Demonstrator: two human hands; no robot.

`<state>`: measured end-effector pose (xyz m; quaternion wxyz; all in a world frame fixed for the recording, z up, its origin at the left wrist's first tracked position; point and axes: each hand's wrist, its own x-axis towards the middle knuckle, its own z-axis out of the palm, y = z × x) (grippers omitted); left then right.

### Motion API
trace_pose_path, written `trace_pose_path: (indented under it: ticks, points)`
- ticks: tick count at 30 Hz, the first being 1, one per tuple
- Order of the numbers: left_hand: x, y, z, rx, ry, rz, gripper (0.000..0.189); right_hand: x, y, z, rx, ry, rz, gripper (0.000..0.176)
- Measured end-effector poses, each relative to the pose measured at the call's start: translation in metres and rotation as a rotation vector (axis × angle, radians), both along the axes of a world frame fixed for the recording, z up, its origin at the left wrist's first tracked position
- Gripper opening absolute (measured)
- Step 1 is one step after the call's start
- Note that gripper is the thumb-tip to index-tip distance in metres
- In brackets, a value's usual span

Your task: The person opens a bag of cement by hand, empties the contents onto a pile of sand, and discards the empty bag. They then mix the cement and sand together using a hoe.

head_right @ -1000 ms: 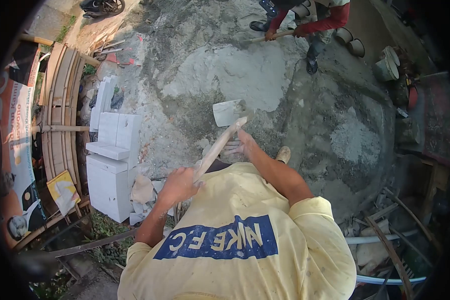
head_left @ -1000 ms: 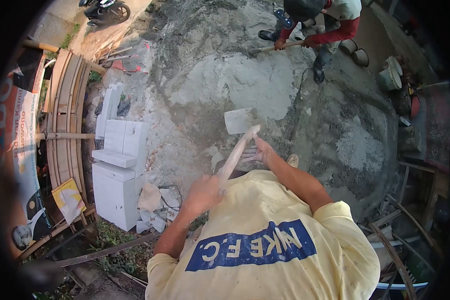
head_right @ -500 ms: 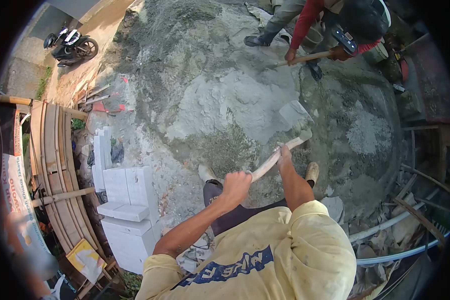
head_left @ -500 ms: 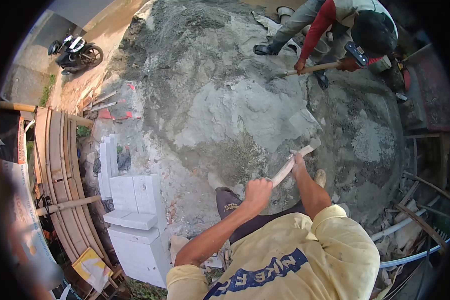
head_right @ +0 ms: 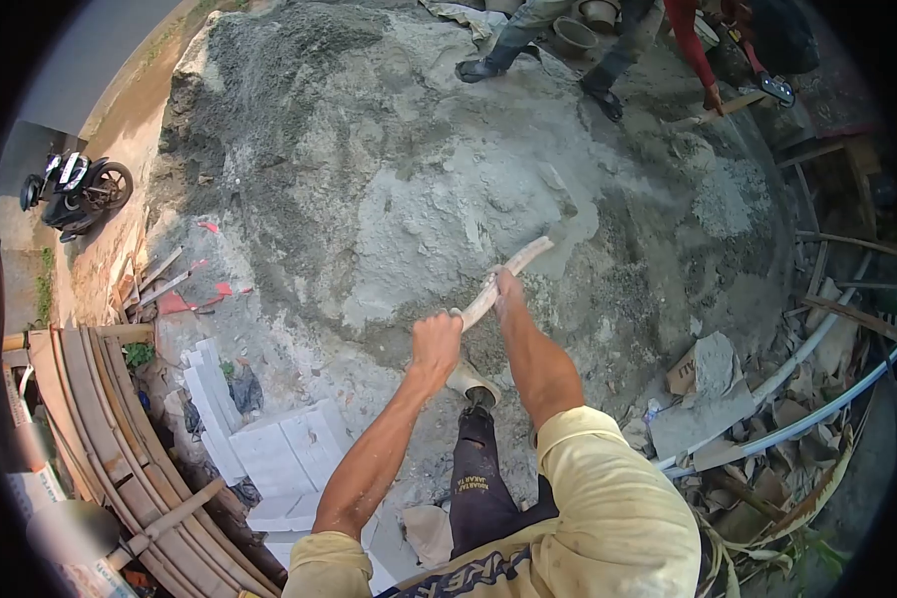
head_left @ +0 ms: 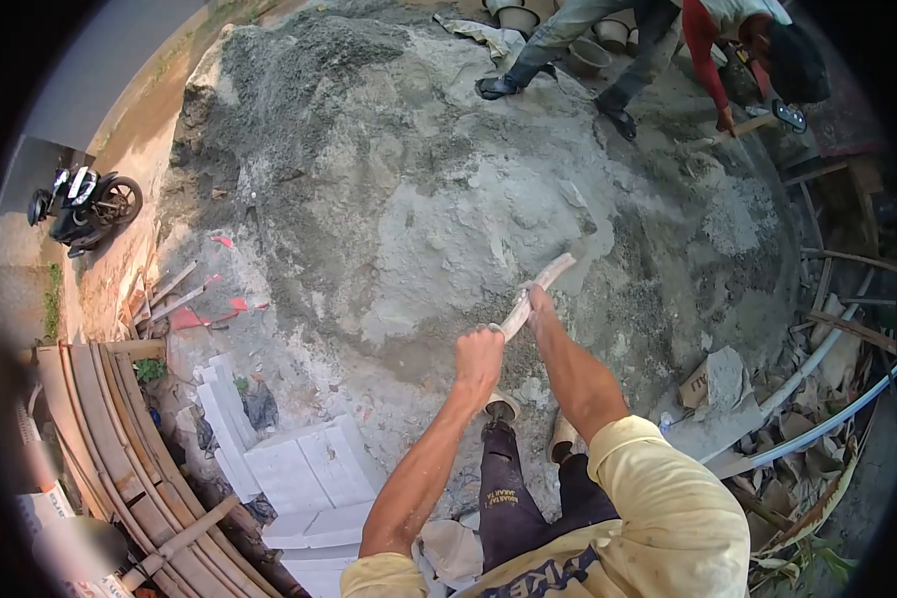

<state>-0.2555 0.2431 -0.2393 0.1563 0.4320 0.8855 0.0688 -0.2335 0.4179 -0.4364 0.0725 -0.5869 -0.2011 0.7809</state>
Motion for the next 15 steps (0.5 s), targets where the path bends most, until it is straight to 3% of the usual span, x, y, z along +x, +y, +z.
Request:
trace_pose_path:
  ticks: [1,4,11,15]
  points:
    - [0.0,-0.008,0.003,0.0,-0.012,-0.011,0.007,0.0,-0.016,0.029,0.064,-0.038,-0.016,0.009]
    - [0.01,-0.042,0.018,-0.016,-0.029,0.009,0.008,0.014,-0.047,0.027,0.024,-0.006,-0.052,0.007]
    - [0.045,-0.143,0.06,-0.07,-0.024,0.059,0.033,0.041,-0.156,0.086,-0.021,0.009,-0.134,0.008]
    - [0.071,-0.19,0.067,-0.09,0.008,0.073,0.023,0.058,-0.198,0.107,-0.046,0.049,-0.075,0.007]
